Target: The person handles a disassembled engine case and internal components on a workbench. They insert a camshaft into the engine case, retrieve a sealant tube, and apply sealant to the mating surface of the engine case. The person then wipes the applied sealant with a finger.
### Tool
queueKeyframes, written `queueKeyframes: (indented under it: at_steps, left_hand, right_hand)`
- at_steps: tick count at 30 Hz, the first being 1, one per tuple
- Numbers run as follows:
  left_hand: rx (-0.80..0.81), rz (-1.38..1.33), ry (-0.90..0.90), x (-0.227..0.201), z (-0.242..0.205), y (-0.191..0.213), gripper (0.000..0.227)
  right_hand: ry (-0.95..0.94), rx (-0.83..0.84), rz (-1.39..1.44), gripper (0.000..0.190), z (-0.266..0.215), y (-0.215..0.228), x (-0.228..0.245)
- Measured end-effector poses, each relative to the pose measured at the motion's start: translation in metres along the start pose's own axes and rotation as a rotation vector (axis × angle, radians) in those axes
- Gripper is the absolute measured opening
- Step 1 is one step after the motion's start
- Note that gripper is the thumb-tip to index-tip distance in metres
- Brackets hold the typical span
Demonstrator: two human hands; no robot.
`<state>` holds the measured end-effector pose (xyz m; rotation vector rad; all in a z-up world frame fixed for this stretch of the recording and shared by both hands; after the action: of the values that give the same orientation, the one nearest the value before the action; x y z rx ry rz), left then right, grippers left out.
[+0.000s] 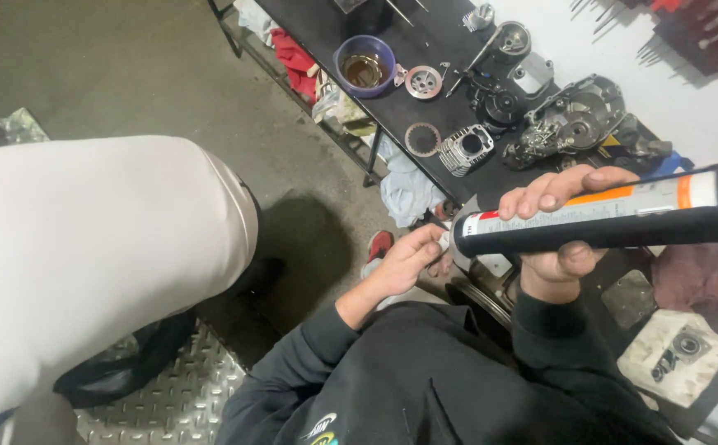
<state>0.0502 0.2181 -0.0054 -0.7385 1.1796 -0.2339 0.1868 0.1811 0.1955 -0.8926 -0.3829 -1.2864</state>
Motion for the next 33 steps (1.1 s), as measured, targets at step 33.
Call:
queueKeyframes:
  at_steps: [33]
  left_hand:
    - [-0.664, 0.082, 0.49, 0.002, 0.223, 0.552, 0.027]
  right_hand:
    - [0.209, -0.461, -0.59, 0.06, 0.135, 0.255, -0.063]
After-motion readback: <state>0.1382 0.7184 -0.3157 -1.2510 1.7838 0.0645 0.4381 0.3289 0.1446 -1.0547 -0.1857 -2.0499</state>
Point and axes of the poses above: each hand's wrist, its own z-axis towards the middle knuckle, its own y-axis out of the back of the hand, x = y × z, the point moved 5 cm from there along z, towards the middle knuckle, and after that the axes turned 6 degrees about x, right-handed, at the moved point
